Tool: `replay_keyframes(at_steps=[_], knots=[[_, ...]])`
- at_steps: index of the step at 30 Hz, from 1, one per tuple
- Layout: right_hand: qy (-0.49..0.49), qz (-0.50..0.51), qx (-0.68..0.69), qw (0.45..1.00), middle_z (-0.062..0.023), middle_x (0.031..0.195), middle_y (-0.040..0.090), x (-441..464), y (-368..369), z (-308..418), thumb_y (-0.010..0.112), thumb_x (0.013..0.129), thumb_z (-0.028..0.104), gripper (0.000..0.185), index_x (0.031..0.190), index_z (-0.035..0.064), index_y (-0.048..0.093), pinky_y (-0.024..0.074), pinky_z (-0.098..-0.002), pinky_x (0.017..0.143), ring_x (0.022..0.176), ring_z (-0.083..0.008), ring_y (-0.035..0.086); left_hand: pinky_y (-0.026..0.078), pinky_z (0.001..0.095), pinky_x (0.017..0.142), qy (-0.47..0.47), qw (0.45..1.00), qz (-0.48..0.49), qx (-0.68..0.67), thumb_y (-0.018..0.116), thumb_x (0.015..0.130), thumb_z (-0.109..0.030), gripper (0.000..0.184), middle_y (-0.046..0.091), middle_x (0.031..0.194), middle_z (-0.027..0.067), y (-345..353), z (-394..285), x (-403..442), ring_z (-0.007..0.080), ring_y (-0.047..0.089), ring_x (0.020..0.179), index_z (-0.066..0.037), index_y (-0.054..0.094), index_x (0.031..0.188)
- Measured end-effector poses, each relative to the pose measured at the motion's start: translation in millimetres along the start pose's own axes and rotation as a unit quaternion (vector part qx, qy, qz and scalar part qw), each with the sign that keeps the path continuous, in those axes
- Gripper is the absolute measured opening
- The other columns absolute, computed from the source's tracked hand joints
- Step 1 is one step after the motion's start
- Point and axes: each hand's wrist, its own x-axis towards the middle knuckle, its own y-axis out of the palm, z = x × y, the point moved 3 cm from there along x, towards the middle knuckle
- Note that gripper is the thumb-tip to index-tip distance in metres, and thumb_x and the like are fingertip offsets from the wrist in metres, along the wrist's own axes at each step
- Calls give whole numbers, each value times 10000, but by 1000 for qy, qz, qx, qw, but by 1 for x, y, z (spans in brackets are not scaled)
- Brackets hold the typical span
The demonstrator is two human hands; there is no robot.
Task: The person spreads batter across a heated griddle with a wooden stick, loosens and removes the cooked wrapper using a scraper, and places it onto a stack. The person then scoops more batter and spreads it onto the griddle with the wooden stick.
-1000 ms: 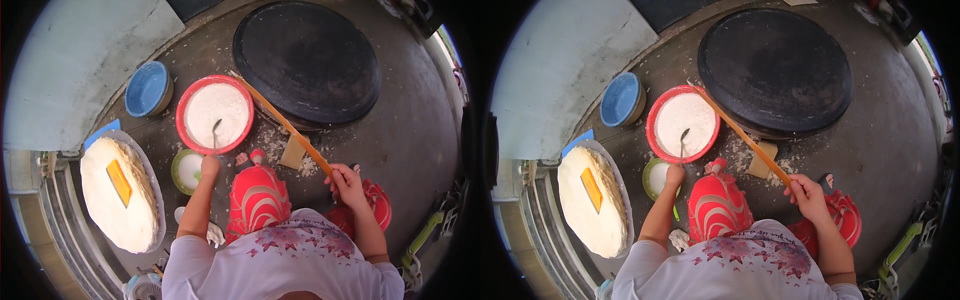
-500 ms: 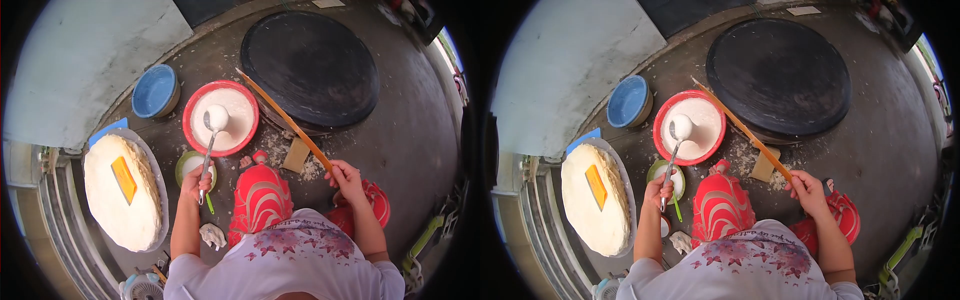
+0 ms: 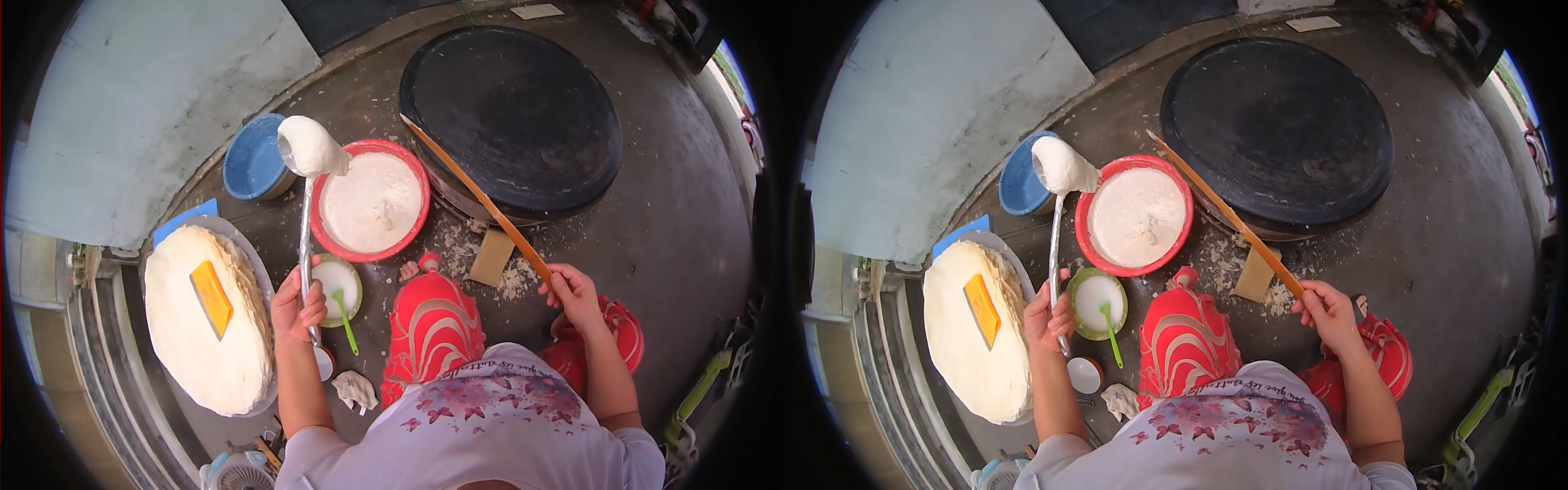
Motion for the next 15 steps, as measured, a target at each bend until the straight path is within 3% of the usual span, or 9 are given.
replay_keyframes(at_steps=[3,6,7,9,12,15], knots=[[7,-5,-8,1000,-29,766,605,0,0,-1,448,915,160,236,1090,29,536,393,-165,509,573,-51,496,307,218,358,-19,997,4,-69,393,911,-181,406,432,660,106,-19,24,32,126,385,434,-34,331,1285],[17,-13,-10,1000,-23,762,600,-2,1,-2,446,918,180,245,1086,27,537,384,-162,502,571,-45,487,296,212,353,-61,984,-129,-104,402,904,-186,336,437,651,88,-75,56,69,108,359,423,-58,405,1215],[24,-18,-10,1000,-21,760,597,-3,1,-2,446,918,185,250,1090,28,536,379,-162,499,570,-44,481,296,212,353,-63,984,-130,-108,402,904,-186,336,437,651,88,-96,64,76,108,359,423,-58,405,1215],[29,-23,-13,999,-18,758,594,-4,0,-1,446,919,191,255,1094,30,536,374,-161,497,569,-43,476,262,187,340,-118,945,-287,-98,385,904,-173,283,424,618,57,-134,80,83,81,330,418,-49,472,1143],[27,-18,-23,999,-7,778,590,-9,0,-7,458,913,186,253,1090,30,548,361,-153,506,582,-31,462,262,182,335,-125,929,-339,-74,387,899,-168,262,430,620,51,-150,81,61,77,332,417,-49,491,1109],[48,-30,-5,998,5,815,589,-12,1,-15,514,884,158,243,1078,19,561,382,-147,564,630,-25,477,260,182,337,-89,950,-298,-23,389,895,-168,271,430,616,51,-129,63,31,77,328,414,-53,485,1121]])
